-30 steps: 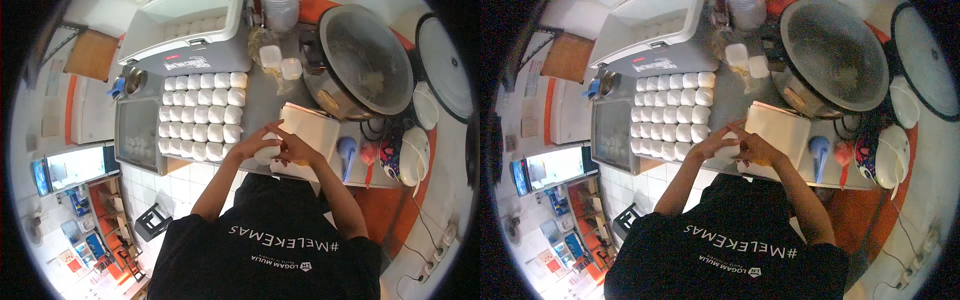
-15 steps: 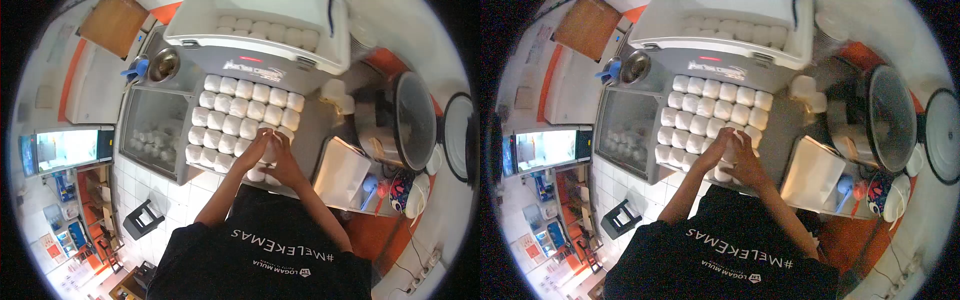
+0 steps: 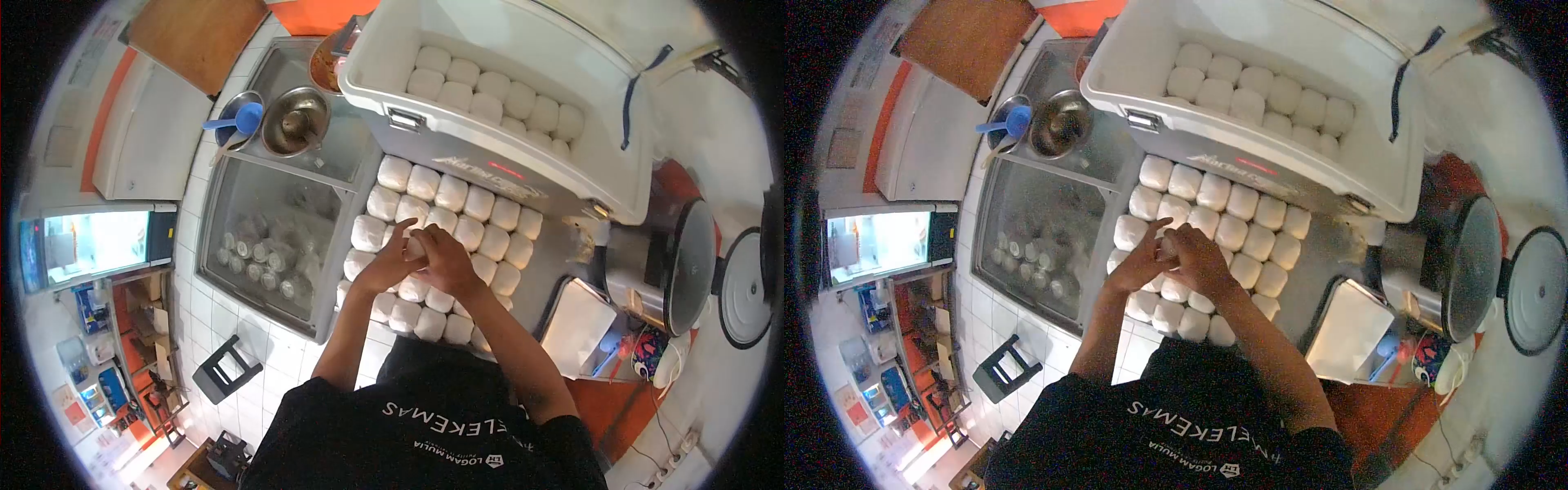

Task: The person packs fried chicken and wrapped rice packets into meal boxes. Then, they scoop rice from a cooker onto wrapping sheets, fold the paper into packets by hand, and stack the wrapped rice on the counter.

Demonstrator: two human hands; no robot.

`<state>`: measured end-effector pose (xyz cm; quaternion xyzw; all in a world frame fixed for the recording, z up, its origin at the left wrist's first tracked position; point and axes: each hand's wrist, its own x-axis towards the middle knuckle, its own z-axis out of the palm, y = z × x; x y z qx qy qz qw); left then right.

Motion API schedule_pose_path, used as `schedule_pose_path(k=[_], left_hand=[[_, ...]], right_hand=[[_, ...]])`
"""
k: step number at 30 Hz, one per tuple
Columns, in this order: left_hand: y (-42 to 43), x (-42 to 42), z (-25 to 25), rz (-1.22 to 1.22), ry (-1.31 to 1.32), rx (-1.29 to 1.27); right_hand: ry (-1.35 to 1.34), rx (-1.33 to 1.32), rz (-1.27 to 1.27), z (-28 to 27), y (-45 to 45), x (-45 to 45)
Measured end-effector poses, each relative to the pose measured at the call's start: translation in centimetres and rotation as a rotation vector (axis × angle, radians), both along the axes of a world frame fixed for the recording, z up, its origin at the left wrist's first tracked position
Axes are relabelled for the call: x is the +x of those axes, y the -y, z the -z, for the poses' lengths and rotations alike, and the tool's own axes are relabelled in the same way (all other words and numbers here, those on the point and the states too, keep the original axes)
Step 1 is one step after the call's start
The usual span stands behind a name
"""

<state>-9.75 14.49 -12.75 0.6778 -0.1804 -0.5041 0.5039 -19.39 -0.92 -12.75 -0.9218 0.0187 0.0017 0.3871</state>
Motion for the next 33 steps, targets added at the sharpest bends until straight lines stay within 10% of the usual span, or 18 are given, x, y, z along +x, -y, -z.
schedule_pose_path(k=[5, 8, 33], left_hand=[[-0.2, 5.8, 1.0, -0.250, -0.037, 0.000], [0.5, 11.1, 5.9, -0.267, 0.432, -0.090], [3.8, 15.7, 16.6, -0.237, 0.509, -0.008]], right_hand=[[0.054, 0.183, 0.000, 0.7, -0.5, 7.0], [0.138, 0.190, 0.254, 0.7, 0.1, 7.9], [0.154, 0.257, 0.504, 10.2, -0.3, 13.2]])
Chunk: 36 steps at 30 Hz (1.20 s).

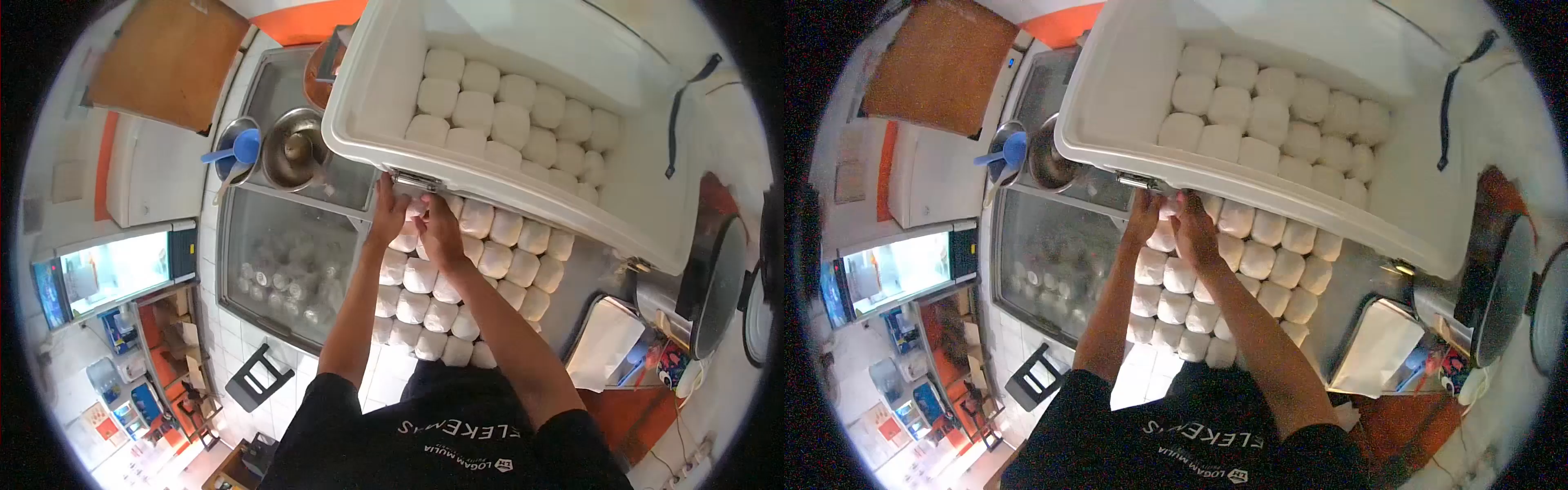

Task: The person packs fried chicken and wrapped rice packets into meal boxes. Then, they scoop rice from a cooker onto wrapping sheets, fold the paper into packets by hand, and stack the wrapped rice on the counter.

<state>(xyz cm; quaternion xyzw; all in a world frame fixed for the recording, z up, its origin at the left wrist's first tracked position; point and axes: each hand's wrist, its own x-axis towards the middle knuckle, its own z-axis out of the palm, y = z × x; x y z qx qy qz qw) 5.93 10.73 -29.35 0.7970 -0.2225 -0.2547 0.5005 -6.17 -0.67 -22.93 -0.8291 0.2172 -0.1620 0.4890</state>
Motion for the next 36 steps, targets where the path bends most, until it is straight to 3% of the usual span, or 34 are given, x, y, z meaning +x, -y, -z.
schedule_pose_path(k=[1, 4, 5, 6, 9, 10, 11, 13, 14, 16, 17, 18, 19, 20, 21, 23, 24, 25, 26, 27, 31, 33, 36], left_hand=[[0.1, 0.0, -0.1, -0.020, -0.030, -0.056], [0.5, -0.1, -0.9, -0.076, -0.086, -0.198], [0.5, -0.4, -1.8, -0.094, -0.088, -0.226], [0.3, -1.2, -3.0, -0.121, 0.291, -0.055], [0.3, -3.5, -6.6, -0.346, 0.074, -0.254], [-0.5, -4.0, -5.7, -0.370, 0.167, -0.261], [-1.5, -4.6, -4.8, -0.385, 0.254, -0.270], [-1.9, -7.1, -7.2, -0.619, -0.216, -0.658], [-2.2, -8.5, -6.7, -0.506, -0.012, -0.558], [0.1, -13.5, -10.5, -0.526, -0.031, -0.441], [1.1, -16.1, -10.9, -0.338, 0.288, -0.205], [4.2, -20.3, -15.1, -0.268, 0.366, -0.093], [6.5, -23.8, -17.1, -0.164, 0.394, -0.081], [7.7, -26.2, -17.1, -0.033, 0.536, -0.031], [10.4, -29.6, -18.8, 0.030, 0.520, -0.017], [14.2, -36.0, -19.6, 0.111, 0.363, -0.011], [16.5, -38.9, -20.1, 0.163, 0.356, -0.042], [18.3, -41.3, -20.5, 0.231, 0.350, -0.056], [20.1, -43.8, -20.4, 0.192, 0.214, -0.111], [22.3, -45.6, -21.7, 0.213, 0.202, -0.156], [27.9, -50.3, -22.2, 0.209, 0.148, -0.181], [29.6, -50.9, -22.8, 0.246, 0.174, -0.172], [31.4, -50.1, -23.0, 0.282, 0.283, -0.162]], right_hand=[[0.016, 0.000, -0.001, 0.1, 0.2, -0.2], [0.160, -0.336, -0.039, -2.6, 2.3, -1.6], [0.080, -0.140, -0.144, -3.7, 3.3, -4.0], [-0.001, 0.049, -0.242, -5.3, 4.9, -8.2], [-0.231, 0.340, -0.254, -12.0, 8.8, -17.6], [-0.259, 0.449, -0.199, -14.8, 10.1, -21.0], [-0.278, 0.469, -0.109, -14.8, 11.7, -25.4], [-0.234, 0.536, 0.110, -15.1, 15.3, -35.4], [-0.272, 0.416, 0.216, -15.8, 16.9, -40.1], [-0.331, 0.226, 0.508, -17.0, 19.8, -50.5], [-0.335, 0.154, 0.680, -17.1, 21.3, -55.6], [-0.288, 0.031, 0.928, -17.7, 23.1, -60.1], [-0.370, -0.239, 1.066, -19.2, 24.7, -63.3], [-0.412, -0.308, 1.173, -18.8, 26.1, -66.7], [-0.448, -0.379, 1.273, -17.4, 28.4, -70.2], [-0.615, -0.689, 0.730, -8.0, 32.9, -79.7], [-0.689, -0.705, 0.618, -4.7, 32.9, -81.0], [-0.770, -0.699, 0.511, -1.9, 31.5, -80.8], [-0.784, -0.364, 0.610, -0.6, 31.3, -79.7], [-0.784, -0.029, 0.688, -0.2, 31.7, -78.7], [-0.588, 0.026, 0.422, -2.2, 31.4, -78.9], [-0.658, 0.074, 0.482, -2.8, 30.2, -77.9], [-0.595, -0.018, 0.344, -9.8, 32.5, -78.9]])
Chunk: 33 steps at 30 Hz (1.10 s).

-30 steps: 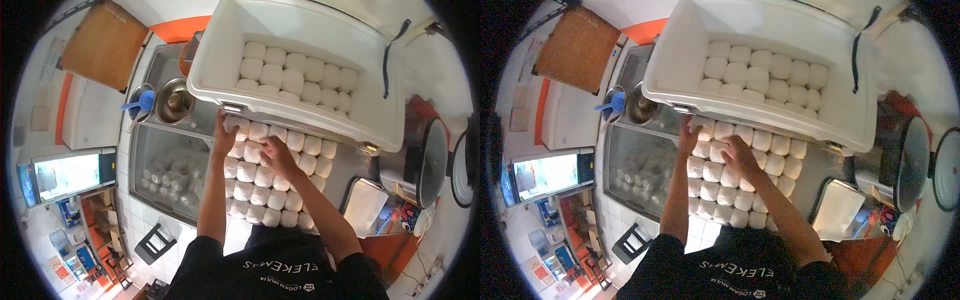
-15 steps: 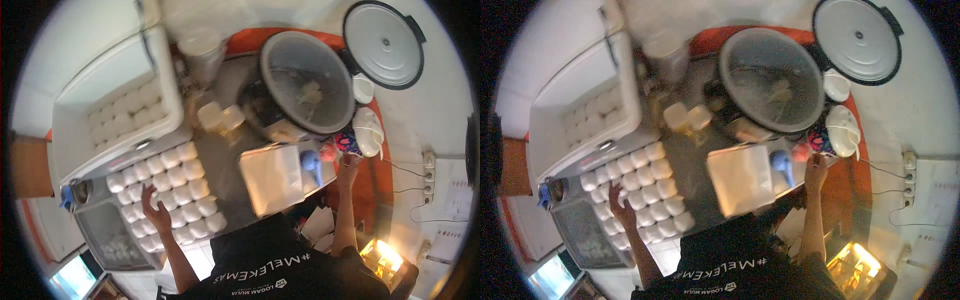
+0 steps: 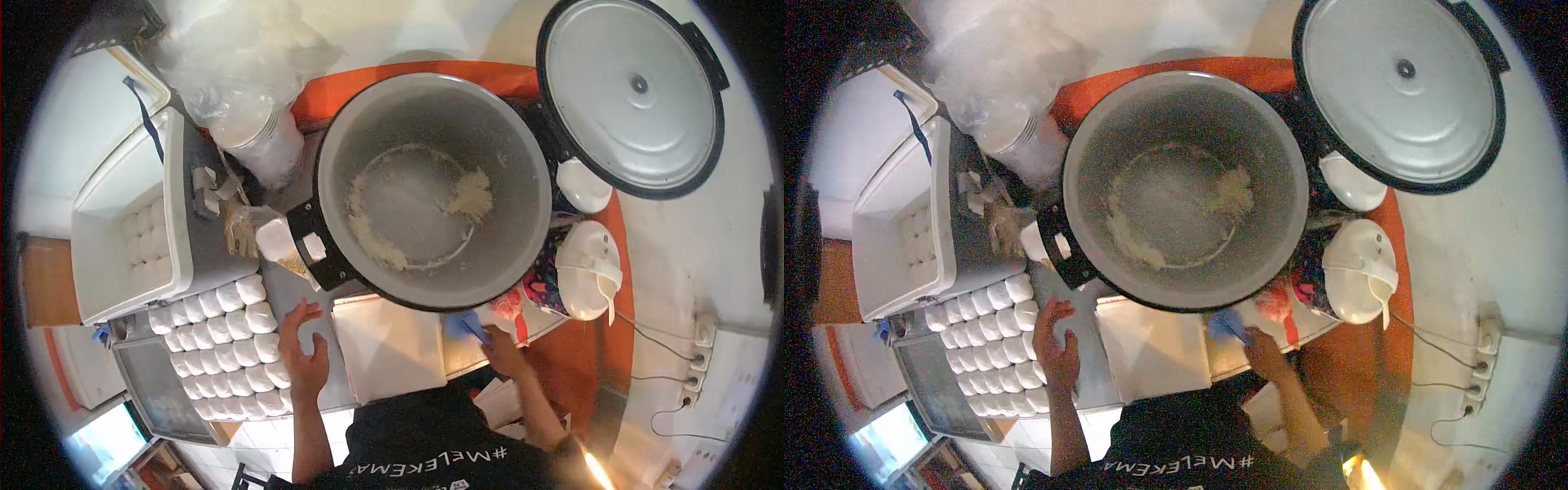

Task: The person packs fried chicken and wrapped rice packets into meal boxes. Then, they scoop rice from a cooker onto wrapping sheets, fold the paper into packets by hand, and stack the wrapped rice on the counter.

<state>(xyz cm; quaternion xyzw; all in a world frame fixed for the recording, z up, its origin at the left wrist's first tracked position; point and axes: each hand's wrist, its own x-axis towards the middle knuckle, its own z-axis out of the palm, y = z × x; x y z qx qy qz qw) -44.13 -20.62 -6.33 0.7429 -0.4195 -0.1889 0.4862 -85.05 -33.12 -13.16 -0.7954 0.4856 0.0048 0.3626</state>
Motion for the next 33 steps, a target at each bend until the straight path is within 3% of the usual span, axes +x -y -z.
schedule_pose_path(k=[2, 3, 5, 7, 10, 13, 15, 17, 18, 21, 22, 24, 26, 28, 33], left_hand=[[-0.3, 0.9, -0.1, -0.017, 0.011, 0.020], [0.4, 1.2, -0.7, -0.005, 0.043, -0.020], [3.2, 1.8, -2.8, 0.012, 0.103, -0.111], [5.5, 2.7, -4.7, 0.127, 0.093, -0.125], [8.9, 3.9, -5.6, 0.214, 0.113, -0.046], [10.7, 4.5, -5.5, 0.298, 0.130, 0.038], [11.1, 4.5, -5.0, 0.298, 0.119, 0.034], [11.3, 4.7, -4.6, 0.292, 0.099, 0.014], [11.3, 4.9, -4.6, 0.297, 0.093, 0.009], [11.3, 5.1, -4.0, 0.309, 0.100, -0.022], [11.3, 5.1, -3.9, 0.303, 0.092, -0.021], [11.2, 5.1, -3.6, 0.299, 0.098, -0.021], [11.3, 5.1, -3.7, 0.317, 0.131, -0.041], [11.3, 4.9, -4.0, 0.309, 0.124, -0.015], [11.7, 4.4, -4.5, 0.288, 0.134, 0.006]], right_hand=[[-0.275, 0.441, 0.056, -13.2, 3.8, 1.9], [-0.358, 0.533, 0.041, -19.1, 5.7, 3.2], [-0.371, 0.408, -0.102, -27.6, 9.0, 6.9], [-0.345, 0.076, -0.263, -31.3, 12.1, 13.3], [-0.477, -0.393, -0.462, -27.0, 17.7, 23.0], [-0.645, -0.650, -0.594, -15.0, 26.2, 26.6], [-0.826, -0.485, -0.677, -9.7, 30.3, 24.6], [-0.916, -0.259, -0.636, -9.6, 30.7, 24.2], [-0.915, -0.123, -0.554, -12.3, 29.5, 25.1], [-1.140, 0.464, -0.478, -10.2, 27.4, 22.9], [-0.947, 0.466, -0.654, -9.3, 25.9, 22.2], [-0.702, 0.503, -0.605, -8.5, 20.8, 22.7], [-0.574, 0.510, -0.378, -7.7, 17.2, 25.5], [-0.434, 0.362, -0.462, -7.2, 16.2, 28.0], [-0.405, 0.303, -0.456, -11.2, 15.7, 33.9]])
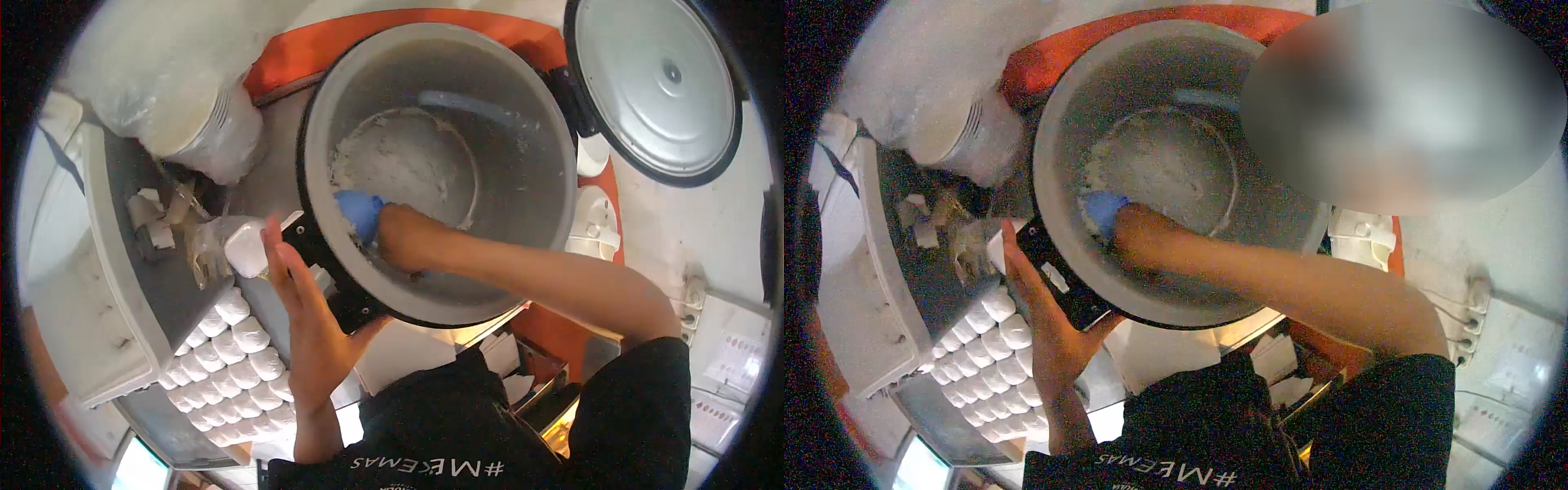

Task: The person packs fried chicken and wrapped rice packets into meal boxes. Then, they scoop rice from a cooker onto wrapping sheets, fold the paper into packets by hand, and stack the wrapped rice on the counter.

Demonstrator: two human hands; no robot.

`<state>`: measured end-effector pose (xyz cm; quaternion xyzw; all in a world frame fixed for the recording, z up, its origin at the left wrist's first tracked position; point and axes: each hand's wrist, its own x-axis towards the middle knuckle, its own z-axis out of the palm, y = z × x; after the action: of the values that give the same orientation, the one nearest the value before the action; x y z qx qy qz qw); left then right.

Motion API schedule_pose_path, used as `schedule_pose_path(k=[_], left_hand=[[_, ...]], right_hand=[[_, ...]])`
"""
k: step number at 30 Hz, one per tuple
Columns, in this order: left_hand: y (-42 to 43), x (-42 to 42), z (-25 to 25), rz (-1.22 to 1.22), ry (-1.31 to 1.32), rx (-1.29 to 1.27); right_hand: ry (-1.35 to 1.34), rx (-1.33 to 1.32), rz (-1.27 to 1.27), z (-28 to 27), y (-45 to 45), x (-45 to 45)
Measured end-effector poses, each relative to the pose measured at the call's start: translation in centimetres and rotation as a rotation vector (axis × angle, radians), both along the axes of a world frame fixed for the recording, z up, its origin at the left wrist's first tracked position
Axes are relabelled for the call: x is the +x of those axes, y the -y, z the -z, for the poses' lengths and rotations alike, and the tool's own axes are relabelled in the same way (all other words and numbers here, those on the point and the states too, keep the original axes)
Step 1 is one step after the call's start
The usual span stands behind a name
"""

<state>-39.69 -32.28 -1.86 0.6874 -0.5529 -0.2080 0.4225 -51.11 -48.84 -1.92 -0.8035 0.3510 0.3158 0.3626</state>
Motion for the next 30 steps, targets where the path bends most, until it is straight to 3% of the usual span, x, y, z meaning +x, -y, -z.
schedule_pose_path(k=[4, 8, 11, 13, 16, 20, 22, 25, 27, 30], left_hand=[[-0.2, -0.5, -0.5, -0.020, 0.040, 0.096], [0.2, -0.3, -1.4, -0.016, 0.009, 0.121], [-0.2, -0.3, -1.3, -0.008, 0.017, 0.135], [-0.1, -0.3, -1.4, -0.014, -0.004, 0.149], [-0.1, -0.3, -1.2, -0.010, 0.027, 0.133], [-0.1, 0.0, -1.1, 0.008, 0.008, 0.119], [0.0, 0.1, -1.1, 0.013, 0.004, 0.109], [0.0, 0.0, -1.2, 0.011, 0.006, 0.125], [0.0, 0.0, -1.0, 0.009, -0.001, 0.119], [0.1, 0.1, -0.6, 0.003, 0.006, 0.101]], right_hand=[[-0.024, 0.000, -0.078, -1.0, -0.7, -1.4], [-0.064, 0.444, 0.293, -3.8, 4.8, -4.0], [-0.123, 0.227, 0.284, -3.1, 7.7, -4.3], [0.205, -0.289, 0.116, 1.7, 6.4, -5.4], [0.310, -0.639, 0.042, 1.1, 4.9, -4.5], [0.209, -0.400, -0.076, 1.3, 9.4, -6.0], [0.074, -0.170, 0.024, 2.8, 9.5, -5.6], [0.147, -0.039, 0.003, 5.5, 6.2, -4.0], [0.177, 0.035, 0.035, 4.8, 3.6, -3.8], [0.034, 0.192, 0.169, -2.2, 1.8, -2.8]])
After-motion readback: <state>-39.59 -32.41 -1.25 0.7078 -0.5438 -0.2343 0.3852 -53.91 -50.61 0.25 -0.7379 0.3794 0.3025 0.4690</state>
